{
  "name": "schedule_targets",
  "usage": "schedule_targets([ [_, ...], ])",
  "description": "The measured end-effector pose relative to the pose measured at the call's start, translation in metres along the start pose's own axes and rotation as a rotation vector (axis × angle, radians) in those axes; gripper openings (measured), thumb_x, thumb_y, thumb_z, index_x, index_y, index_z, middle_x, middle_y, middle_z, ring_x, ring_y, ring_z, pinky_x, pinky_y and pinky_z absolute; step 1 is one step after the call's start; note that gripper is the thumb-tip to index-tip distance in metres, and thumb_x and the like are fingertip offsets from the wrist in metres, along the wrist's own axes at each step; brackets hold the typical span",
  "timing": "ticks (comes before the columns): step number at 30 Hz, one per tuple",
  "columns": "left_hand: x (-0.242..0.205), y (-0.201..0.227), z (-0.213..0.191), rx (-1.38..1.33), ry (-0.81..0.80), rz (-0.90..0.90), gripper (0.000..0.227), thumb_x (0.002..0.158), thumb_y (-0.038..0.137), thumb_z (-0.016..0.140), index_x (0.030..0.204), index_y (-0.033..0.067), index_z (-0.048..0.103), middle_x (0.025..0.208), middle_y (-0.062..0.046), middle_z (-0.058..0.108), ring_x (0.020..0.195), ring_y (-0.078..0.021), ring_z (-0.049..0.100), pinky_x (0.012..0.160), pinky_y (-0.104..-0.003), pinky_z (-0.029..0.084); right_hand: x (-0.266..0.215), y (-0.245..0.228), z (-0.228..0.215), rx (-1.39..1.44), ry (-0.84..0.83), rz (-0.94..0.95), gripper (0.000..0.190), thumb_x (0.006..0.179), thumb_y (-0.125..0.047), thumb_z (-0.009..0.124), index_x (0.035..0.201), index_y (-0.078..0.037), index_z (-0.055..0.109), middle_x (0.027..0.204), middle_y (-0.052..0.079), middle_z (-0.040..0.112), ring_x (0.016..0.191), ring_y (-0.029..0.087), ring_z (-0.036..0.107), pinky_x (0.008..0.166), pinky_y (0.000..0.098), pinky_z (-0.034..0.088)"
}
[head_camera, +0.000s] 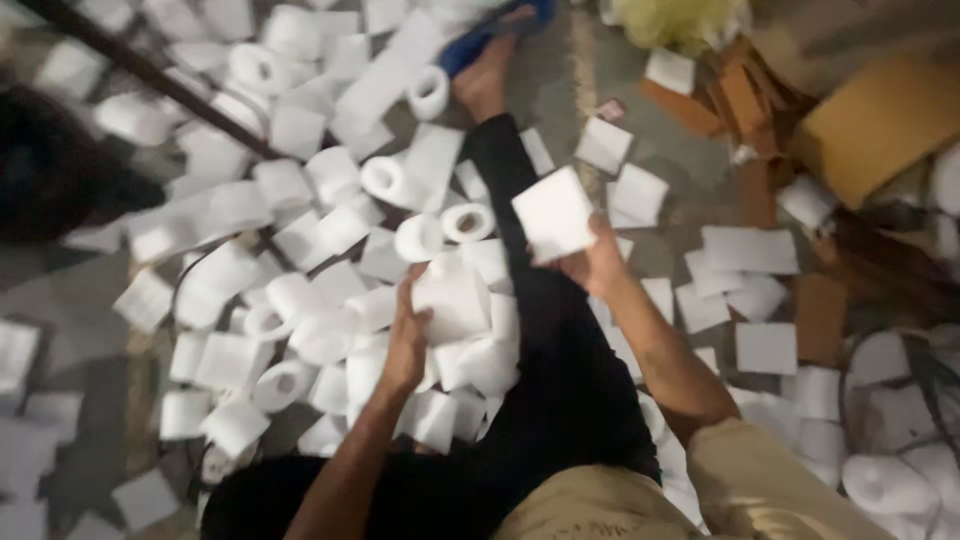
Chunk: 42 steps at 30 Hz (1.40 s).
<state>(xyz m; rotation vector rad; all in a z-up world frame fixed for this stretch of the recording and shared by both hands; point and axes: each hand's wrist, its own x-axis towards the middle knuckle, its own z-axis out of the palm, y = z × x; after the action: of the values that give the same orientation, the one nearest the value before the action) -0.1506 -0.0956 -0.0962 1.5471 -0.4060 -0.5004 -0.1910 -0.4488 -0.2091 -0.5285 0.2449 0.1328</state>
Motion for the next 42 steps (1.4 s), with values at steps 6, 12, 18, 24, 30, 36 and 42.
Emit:
schedule_targets([
  [6, -0.011, 0.028, -0.011, -0.27, 0.191, 0.254, 0.069, 0.095, 0.026, 0.055, 0.157, 0.0031, 0.035, 0.161, -0.022, 0.035, 0.151, -0.0329, 0.036, 0.127, -0.05, 0.027, -0.023, 0.074, 0.165, -1.053, -0.317, -0.279, 0.117, 0.082, -0.056, 0.077, 0.164, -0.004, 0.011, 0.17, 0.021, 0.017, 0.156, 0.04, 0.023, 0.121, 0.0492, 0.032],
  [12, -0.03, 0.05, -0.044, -0.708, 0.095, -0.126, 0.067, 0.097, 0.054, 0.042, 0.151, 0.0154, 0.033, 0.15, -0.015, 0.046, 0.132, -0.032, 0.054, 0.107, -0.055, 0.047, -0.024, 0.077, 0.215, -1.774, -0.505, -0.678, 0.106, 0.079, -0.047, 0.078, 0.163, -0.012, 0.024, 0.167, 0.024, 0.019, 0.154, 0.048, 0.022, 0.124, 0.0518, 0.03],
  [18, -0.038, 0.066, -0.054, -0.523, 0.241, -0.018, 0.062, 0.091, 0.029, 0.059, 0.145, 0.0118, 0.032, 0.128, -0.013, 0.051, 0.112, -0.029, 0.061, 0.086, -0.05, 0.055, -0.022, 0.077, 0.239, -1.194, -0.484, -0.508, 0.098, 0.099, -0.063, 0.054, 0.168, -0.004, 0.017, 0.172, 0.021, 0.02, 0.159, 0.038, 0.027, 0.126, 0.0476, 0.032],
  [24, -0.032, 0.063, -0.064, -0.167, 0.419, 0.291, 0.062, 0.092, 0.005, 0.069, 0.146, 0.0038, 0.037, 0.126, -0.016, 0.05, 0.112, -0.0194, 0.053, 0.096, -0.032, 0.05, 0.008, 0.103, 0.249, -1.307, -0.356, -0.504, 0.081, 0.11, -0.055, 0.041, 0.165, 0.0, 0.018, 0.173, 0.021, 0.022, 0.16, 0.032, 0.019, 0.129, 0.0422, 0.016],
  [30, -0.028, 0.08, -0.078, -0.113, 0.509, 0.205, 0.064, 0.088, 0.006, 0.072, 0.141, 0.0017, 0.035, 0.117, -0.014, 0.058, 0.105, -0.0186, 0.061, 0.09, -0.033, 0.053, 0.033, 0.125, 0.26, -1.047, -0.335, -0.277, 0.081, 0.108, -0.053, 0.036, 0.166, 0.0, 0.015, 0.169, 0.019, 0.03, 0.156, 0.027, 0.028, 0.125, 0.0382, 0.022],
  [36, -0.01, 0.083, -0.106, 0.083, 0.632, 0.356, 0.058, 0.091, 0.009, 0.073, 0.139, 0.0, 0.041, 0.122, -0.014, 0.055, 0.11, -0.0213, 0.058, 0.097, -0.034, 0.051, 0.074, 0.129, 0.279, -0.9, -0.284, -0.18, 0.067, 0.11, -0.045, 0.041, 0.154, 0.005, 0.044, 0.141, 0.019, 0.059, 0.128, 0.025, 0.054, 0.111, 0.0378, 0.042],
  [42, 0.027, 0.097, -0.141, 0.059, 0.767, 0.474, 0.054, 0.098, 0.011, 0.069, 0.143, 0.0026, 0.042, 0.13, -0.015, 0.052, 0.118, -0.0221, 0.055, 0.104, -0.035, 0.048, 0.159, 0.134, 0.278, -1.003, -0.114, -0.326, 0.06, 0.111, -0.043, 0.043, 0.137, 0.01, 0.054, 0.137, 0.016, 0.062, 0.129, 0.02, 0.057, 0.11, 0.0339, 0.044],
])
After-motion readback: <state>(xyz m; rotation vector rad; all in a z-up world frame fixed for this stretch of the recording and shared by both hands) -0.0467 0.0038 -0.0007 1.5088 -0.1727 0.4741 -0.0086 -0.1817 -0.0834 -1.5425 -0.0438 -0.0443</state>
